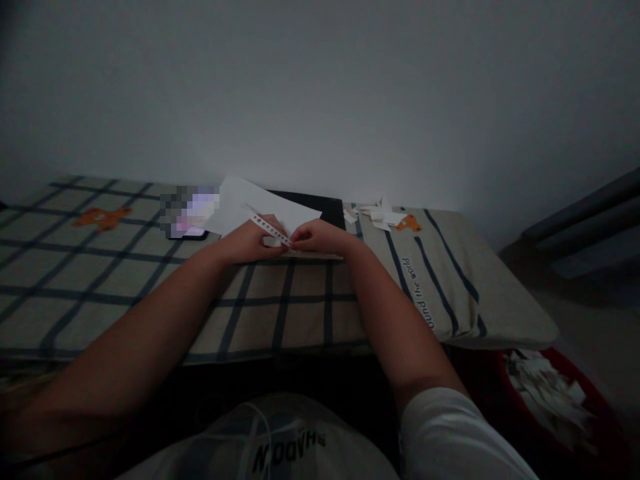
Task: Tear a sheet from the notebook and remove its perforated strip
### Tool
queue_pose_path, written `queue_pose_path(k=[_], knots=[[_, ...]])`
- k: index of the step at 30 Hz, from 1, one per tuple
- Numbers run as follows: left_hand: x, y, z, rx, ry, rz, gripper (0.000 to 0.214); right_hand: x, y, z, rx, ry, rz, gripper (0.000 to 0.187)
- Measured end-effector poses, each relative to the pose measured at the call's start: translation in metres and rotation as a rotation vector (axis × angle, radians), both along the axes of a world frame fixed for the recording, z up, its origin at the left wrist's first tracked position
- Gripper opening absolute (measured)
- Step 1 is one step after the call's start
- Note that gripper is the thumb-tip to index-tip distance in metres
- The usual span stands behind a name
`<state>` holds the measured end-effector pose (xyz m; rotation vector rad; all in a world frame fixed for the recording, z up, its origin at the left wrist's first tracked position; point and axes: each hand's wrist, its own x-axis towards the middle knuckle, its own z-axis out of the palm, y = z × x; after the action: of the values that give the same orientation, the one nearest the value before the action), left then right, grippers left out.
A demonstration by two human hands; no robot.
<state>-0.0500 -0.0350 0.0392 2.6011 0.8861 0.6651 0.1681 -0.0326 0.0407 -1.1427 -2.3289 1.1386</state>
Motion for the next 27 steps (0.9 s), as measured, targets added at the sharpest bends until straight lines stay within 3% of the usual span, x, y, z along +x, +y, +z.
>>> queue_pose_path(k=[8, 16, 27], knots=[[-0.0004, 0.0017, -0.0004, 0.049, -0.076, -0.08, 0.013, 0.0024, -0.0016, 0.0037, 0.022, -0.014, -0.067, 0.034], [0.0002, -0.0006, 0.0024, 0.028, -0.003, -0.03, 0.013, 0.0035, 0.0013, 0.0008, -0.044, -0.021, -0.017, 0.031], [0.0002, -0.0012, -0.0005, -0.02, -0.028, -0.013, 0.018, 0.0005, 0.0009, -0.002, -0.001, -0.002, 0.005, 0.026]])
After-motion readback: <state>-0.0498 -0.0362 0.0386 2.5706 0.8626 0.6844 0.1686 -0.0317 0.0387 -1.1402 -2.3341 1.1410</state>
